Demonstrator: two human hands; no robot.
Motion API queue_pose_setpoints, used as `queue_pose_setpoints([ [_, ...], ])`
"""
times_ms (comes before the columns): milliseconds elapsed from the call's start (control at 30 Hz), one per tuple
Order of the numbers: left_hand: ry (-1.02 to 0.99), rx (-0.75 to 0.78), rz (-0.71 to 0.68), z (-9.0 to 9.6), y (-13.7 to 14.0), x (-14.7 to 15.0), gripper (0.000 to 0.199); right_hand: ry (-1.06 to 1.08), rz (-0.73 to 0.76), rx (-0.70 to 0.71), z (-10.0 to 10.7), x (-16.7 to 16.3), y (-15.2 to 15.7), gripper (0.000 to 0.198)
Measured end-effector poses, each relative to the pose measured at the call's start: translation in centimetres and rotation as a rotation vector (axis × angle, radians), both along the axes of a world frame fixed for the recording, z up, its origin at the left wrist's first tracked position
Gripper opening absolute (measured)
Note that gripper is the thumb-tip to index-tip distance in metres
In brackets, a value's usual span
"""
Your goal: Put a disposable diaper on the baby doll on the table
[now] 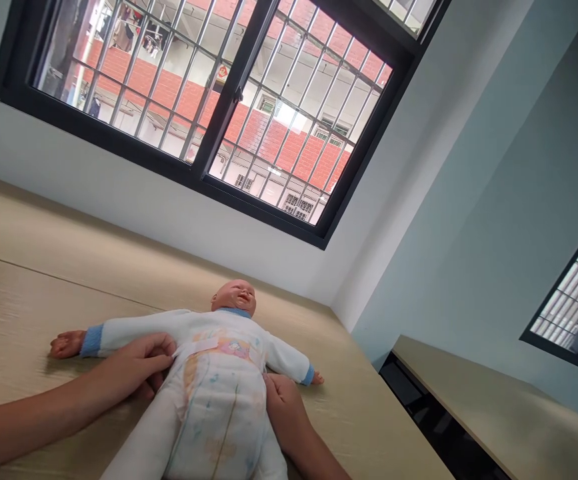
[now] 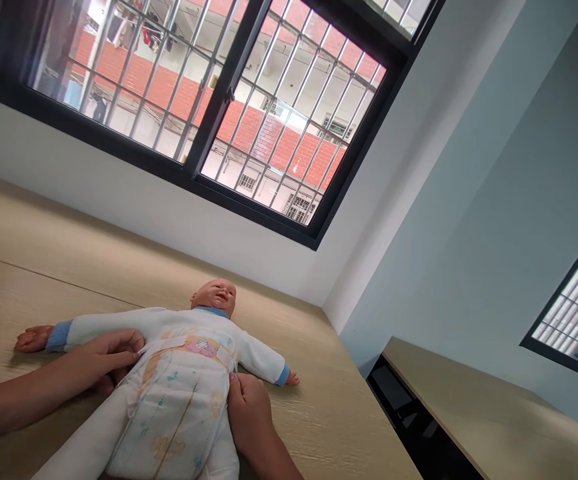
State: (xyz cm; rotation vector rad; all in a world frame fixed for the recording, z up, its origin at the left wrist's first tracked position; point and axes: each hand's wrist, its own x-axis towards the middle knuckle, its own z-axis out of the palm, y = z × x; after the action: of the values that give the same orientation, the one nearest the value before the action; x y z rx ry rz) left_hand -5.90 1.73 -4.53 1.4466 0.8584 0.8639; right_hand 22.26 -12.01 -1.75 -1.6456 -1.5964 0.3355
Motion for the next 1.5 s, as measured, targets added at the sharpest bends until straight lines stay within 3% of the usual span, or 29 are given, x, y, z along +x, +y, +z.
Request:
queue_pose_setpoints([
  [167, 0.014, -0.012, 0.042, 0.0, -0.1, -0.2, 0.037, 0.028, 0.003, -0.031, 0.4, -0.1, -0.2, 0.054],
  [400, -0.098, -0.007, 0.063, 0.8, -0.9, -0.2, 0.026, 0.058, 0.035, -0.003, 0.5, -0.2, -0.2, 0.052],
  [467, -0.101, 0.017, 0.064, 0.9, -1.0, -0.4, 0.032, 0.057, 0.038, 0.011, 0.4, -0.1, -0.1, 0.052],
  [600, -0.075, 0.129, 0.078, 0.8, -0.8, -0.8, 0.047, 0.027, 0.034, -0.011, 0.1, 0.0, -0.1, 0.05],
  [767, -0.143, 0.261, 0.101, 1.0, -0.5, -1.0, 0.039, 0.0, 0.029, -0.02, -0.1, 0.2, -0.1, 0.05],
  [900, 0.016, 0.37, 0.147, 1.2, -0.6, -1.1, 0.029, 0.002, 0.026, -0.012, -0.2, 0.2, -0.1, 0.05],
  [1167, 0.148, 0.375, -0.027, 0.6, -0.1, -1.0, 0.023, 0.002, 0.024, -0.074, -0.1, 0.3, 0.0, 0.049],
  [1367, 0.124, 0.321, -0.055, -1.3, 0.7, -0.8, 0.074, -0.009, 0.024, -0.091, -0.1, 0.4, 0.1, 0.048],
  [1433, 0.118, 0.311, -0.05, -1.4, 0.8, -0.8, 0.081, -0.014, 0.023, -0.09, -0.1, 0.4, 0.1, 0.048],
  [1500, 0.114, 0.317, -0.034, -1.2, 0.6, -0.8, 0.076, -0.017, 0.021, -0.09, -0.1, 0.4, 0.1, 0.048],
])
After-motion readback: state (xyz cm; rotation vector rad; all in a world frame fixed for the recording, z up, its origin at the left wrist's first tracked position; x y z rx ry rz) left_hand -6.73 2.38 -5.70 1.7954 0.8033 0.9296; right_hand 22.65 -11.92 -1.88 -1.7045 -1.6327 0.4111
